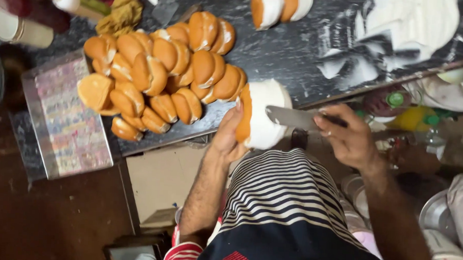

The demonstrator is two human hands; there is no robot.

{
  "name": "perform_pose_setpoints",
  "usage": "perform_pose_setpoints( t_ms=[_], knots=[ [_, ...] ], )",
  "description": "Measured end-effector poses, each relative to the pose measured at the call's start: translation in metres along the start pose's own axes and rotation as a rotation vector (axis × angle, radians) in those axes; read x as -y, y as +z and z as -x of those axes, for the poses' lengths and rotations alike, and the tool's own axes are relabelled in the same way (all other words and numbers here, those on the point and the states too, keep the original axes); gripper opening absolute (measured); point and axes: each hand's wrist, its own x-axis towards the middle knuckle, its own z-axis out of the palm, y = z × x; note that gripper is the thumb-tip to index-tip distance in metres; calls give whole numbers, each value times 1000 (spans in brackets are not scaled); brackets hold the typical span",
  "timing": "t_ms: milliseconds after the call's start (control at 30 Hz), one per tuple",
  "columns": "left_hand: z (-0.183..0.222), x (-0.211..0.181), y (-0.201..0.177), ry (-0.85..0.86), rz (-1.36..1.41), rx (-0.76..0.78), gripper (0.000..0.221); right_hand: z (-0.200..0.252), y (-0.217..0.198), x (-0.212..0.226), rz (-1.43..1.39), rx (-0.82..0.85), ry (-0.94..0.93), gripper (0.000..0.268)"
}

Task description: Filling sliced buns with white cream and arranging them on a tray.

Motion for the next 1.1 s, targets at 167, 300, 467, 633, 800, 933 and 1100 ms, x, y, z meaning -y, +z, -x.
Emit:
perform_pose_setpoints(
  t_ms=[167, 300, 467, 633, 800, 933, 1100],
  knots=[
    [1, 15, -3, 159, 313, 10, 47, 27, 42, 11, 133, -116, -6, 52],
    [-8, 34, 11, 244, 370, 67, 42, 13, 56, 23, 98, -297, 182, 48],
    [-22, 52, 21, 205, 538, 107, 41, -12, 72, 38, 171, -335, 290, 45],
    [-31, 43, 30, 213, 686, 44, 43, 11, 77, 49, 222, -282, 300, 47],
    [-44, 33, 29, 373, 571, 71, 42, 25, 56, 64, 119, -267, 471, 45],
    [-59, 33, 20, 620, 240, 91, 49, 36, 37, 65, -553, -278, 742, 33],
    [-61, 45, 2, 683, -230, -72, 64, -13, 39, 95, -1075, -276, 987, 32]
  ],
)
